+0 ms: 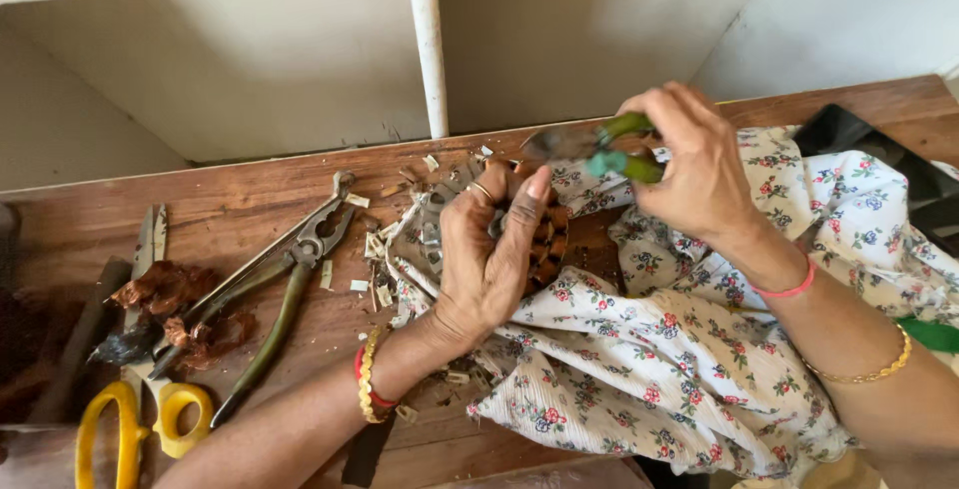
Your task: The person uses pliers and a screwdriver to remove copper windings from a circular metal rotor. They repeatedly cut and pull the wires from the slots, rotating the rotor to access different sections.
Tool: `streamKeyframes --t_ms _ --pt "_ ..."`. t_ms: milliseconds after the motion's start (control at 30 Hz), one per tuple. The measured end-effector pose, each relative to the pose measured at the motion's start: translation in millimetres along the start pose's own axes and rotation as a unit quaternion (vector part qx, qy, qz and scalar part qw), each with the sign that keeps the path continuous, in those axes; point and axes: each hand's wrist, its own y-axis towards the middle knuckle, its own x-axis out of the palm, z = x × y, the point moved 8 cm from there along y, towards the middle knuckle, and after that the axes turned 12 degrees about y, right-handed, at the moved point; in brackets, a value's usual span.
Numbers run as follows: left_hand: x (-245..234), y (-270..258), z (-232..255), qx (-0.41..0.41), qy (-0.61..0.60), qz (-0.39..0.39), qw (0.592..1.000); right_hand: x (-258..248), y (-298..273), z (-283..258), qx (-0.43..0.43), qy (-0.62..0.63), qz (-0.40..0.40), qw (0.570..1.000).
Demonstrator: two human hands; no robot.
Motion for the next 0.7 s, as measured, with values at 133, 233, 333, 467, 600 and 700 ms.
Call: streamKeyframes --t_ms 133,233,333,467,600,700 --pt "12 2 -38 -0.031 -0.129 -0.014 0.991 6 -3 15 0.069 0.017 -0.007 0.997" --pt "3 20 -53 -0.071 -0.13 0.032 0.989 4 9 10 -0.029 -0.215 -0.081 0.973" --pt "4 16 -32 -0.016 -0.15 -0.005 0.989 -28 10 20 0.051 -0.033 0.032 0.998" --pt "-5 22 -11 0.027 -0.144 0.01 0.989 -35 8 13 0.075 -0.025 0.038 0.996" --pt "-4 24 -15 -0.003 -0.165 0.009 0.986 -40 18 0 0.038 0.029 0.013 0.999" --pt "-6 20 -27 -0.035 -0.155 0.024 0.987 -38 6 12 0.099 0.425 0.097 0.894"
